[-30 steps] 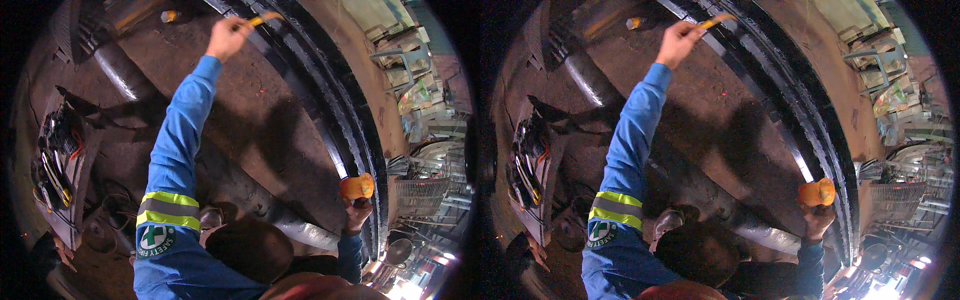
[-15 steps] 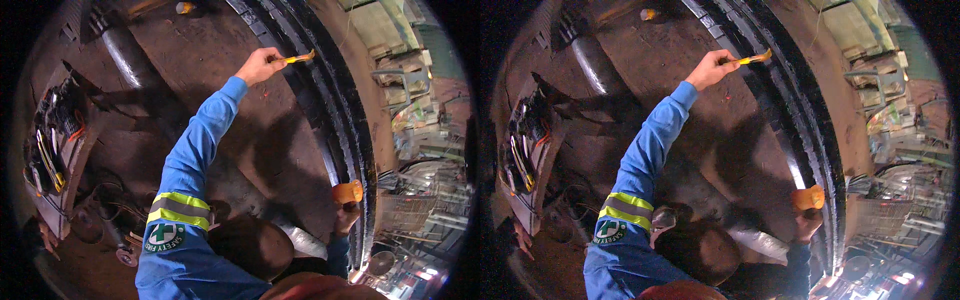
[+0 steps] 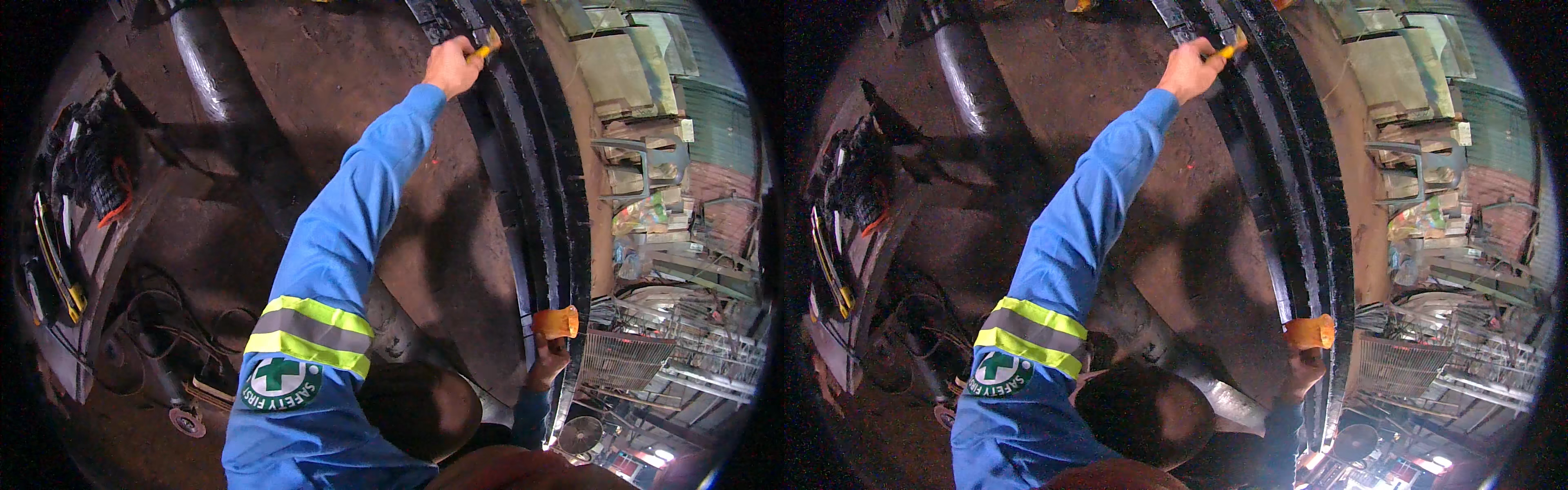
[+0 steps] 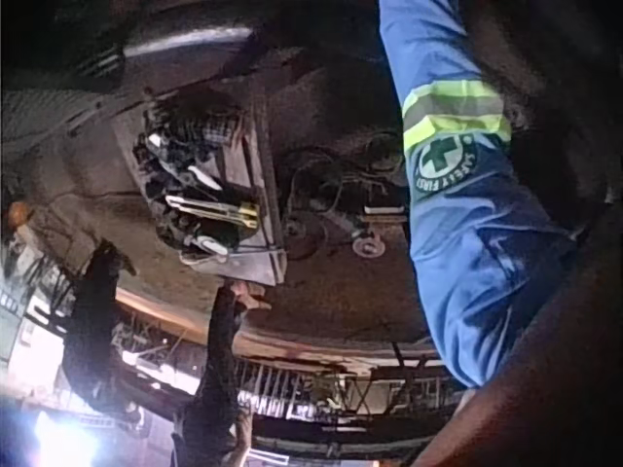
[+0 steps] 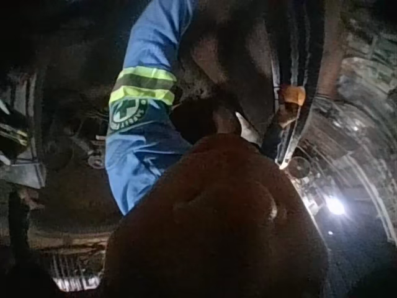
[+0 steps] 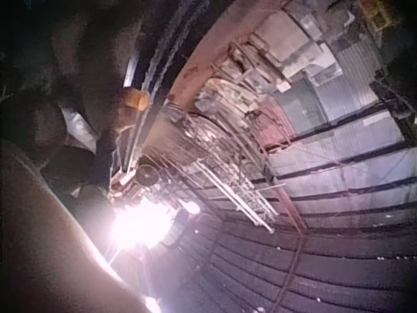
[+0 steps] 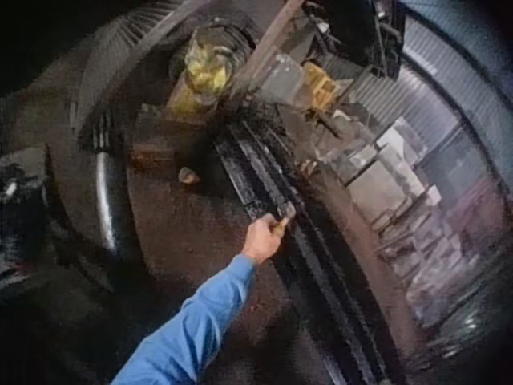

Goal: The person uses a yellow paintbrush to apply a dark liquid from an orange cup onto a large, curved metal surface. They repeatedly dip the brush into the cup and spread the substance along the seams and edges of the metal structure in a workshop environment.

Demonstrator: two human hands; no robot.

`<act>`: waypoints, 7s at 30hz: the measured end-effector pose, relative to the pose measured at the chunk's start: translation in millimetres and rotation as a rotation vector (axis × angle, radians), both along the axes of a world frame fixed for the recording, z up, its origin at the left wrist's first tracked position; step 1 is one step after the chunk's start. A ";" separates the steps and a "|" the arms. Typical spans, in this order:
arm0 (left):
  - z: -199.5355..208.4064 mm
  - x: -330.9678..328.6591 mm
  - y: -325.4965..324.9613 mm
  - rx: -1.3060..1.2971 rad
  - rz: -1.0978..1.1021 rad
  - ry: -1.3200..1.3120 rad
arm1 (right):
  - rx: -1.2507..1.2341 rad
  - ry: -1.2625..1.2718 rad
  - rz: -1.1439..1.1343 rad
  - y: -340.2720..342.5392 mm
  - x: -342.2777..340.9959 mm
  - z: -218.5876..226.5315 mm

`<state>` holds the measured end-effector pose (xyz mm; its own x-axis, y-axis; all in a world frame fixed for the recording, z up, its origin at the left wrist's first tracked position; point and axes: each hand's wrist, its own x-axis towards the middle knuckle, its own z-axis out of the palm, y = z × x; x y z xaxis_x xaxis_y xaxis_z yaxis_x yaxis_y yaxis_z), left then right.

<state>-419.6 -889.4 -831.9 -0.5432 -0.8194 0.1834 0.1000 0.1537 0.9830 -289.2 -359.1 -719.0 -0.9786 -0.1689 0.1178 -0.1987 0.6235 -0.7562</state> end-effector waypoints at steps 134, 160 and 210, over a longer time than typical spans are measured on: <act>13.9 46.9 22.1 -0.190 0.213 0.022 | 0.016 0.053 -0.030 29.5 25.1 11.5; 192.7 82.9 88.8 -0.797 -0.192 0.100 | -0.167 -0.122 0.129 6.8 46.4 39.0; 106.3 87.8 127.4 -1.017 -0.405 -0.155 | -0.130 -0.100 0.139 22.7 29.7 0.2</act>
<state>-331.8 -762.0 -725.6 -0.8123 -0.0814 0.5776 0.2124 0.8810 0.4227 -259.5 -336.4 -718.8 -0.9547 -0.2933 0.0510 -0.1962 0.4910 -0.8488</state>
